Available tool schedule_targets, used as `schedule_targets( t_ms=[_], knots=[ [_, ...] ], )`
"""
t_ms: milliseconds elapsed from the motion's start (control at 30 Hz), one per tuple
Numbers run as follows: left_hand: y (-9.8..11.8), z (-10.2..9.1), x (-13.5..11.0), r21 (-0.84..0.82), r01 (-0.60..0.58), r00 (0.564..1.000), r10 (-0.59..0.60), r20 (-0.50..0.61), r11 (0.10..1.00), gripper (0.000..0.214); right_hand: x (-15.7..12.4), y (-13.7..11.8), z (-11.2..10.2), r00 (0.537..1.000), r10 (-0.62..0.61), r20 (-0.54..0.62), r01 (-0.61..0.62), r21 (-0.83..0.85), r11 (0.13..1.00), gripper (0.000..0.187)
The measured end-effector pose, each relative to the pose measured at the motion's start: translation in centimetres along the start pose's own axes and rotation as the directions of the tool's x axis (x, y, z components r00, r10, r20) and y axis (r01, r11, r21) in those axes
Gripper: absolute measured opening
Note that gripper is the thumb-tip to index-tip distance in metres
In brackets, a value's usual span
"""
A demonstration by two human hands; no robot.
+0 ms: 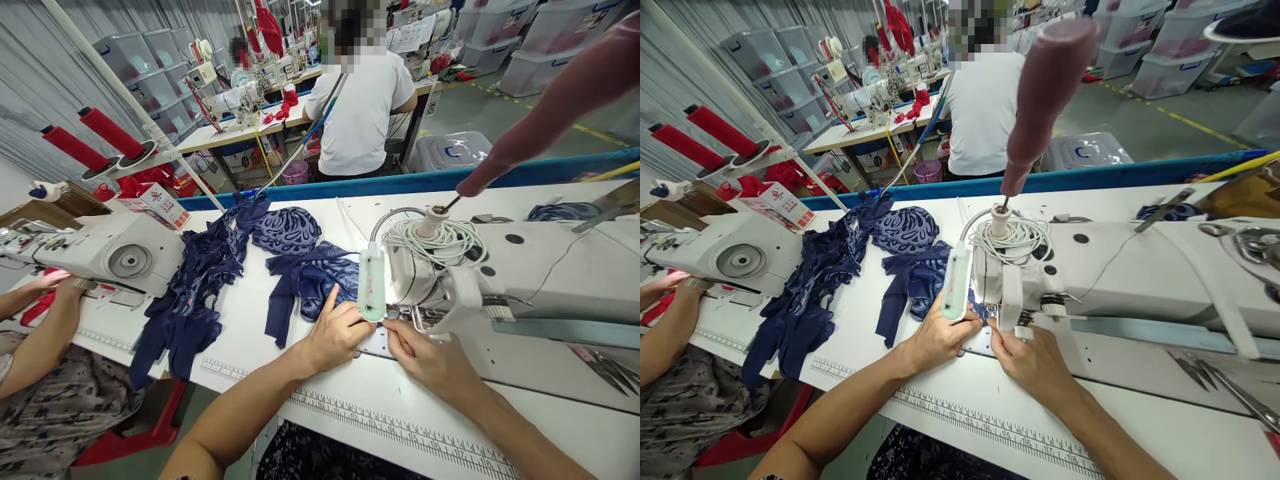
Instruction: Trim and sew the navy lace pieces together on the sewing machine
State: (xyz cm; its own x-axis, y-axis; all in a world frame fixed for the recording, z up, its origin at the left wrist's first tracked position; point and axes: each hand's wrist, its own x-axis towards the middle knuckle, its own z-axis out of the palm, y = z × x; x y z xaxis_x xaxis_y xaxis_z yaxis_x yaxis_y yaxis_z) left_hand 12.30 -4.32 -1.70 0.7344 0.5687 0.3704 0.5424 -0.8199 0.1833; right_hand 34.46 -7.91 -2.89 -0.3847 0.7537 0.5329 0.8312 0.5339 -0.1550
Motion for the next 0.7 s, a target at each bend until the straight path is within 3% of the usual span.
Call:
schedule_targets(
  t_ms=[233, 500, 600, 700],
  knots=[
    [0.4, -0.6, 0.4, -0.008, 0.023, 1.0, -0.023, 0.018, 1.0, 0.035, 0.7, -2.1, -1.4, 0.988, -0.151, -0.006, 0.149, -0.135, 0.98, 0.031],
    [0.7, -0.7, 1.0, -0.072, 0.096, 0.995, -0.095, 0.022, 0.993, 0.034, 1.1, -2.9, -1.9, 0.983, -0.186, 0.001, 0.182, -0.204, 0.962, 0.034],
    [0.9, -1.0, 1.0, -0.035, 0.089, 0.995, -0.087, 0.04, 0.995, 0.034, 0.7, -2.4, -2.7, 0.984, -0.165, 0.065, 0.172, -0.124, 0.977, 0.034],
    [1.2, -1.3, 1.1, 0.065, 0.027, 0.999, -0.029, 0.023, 0.998, 0.039, 0.4, -0.5, -3.4, 0.995, 0.019, 0.099, -0.01, -0.092, 0.996, 0.031]
  ],
)
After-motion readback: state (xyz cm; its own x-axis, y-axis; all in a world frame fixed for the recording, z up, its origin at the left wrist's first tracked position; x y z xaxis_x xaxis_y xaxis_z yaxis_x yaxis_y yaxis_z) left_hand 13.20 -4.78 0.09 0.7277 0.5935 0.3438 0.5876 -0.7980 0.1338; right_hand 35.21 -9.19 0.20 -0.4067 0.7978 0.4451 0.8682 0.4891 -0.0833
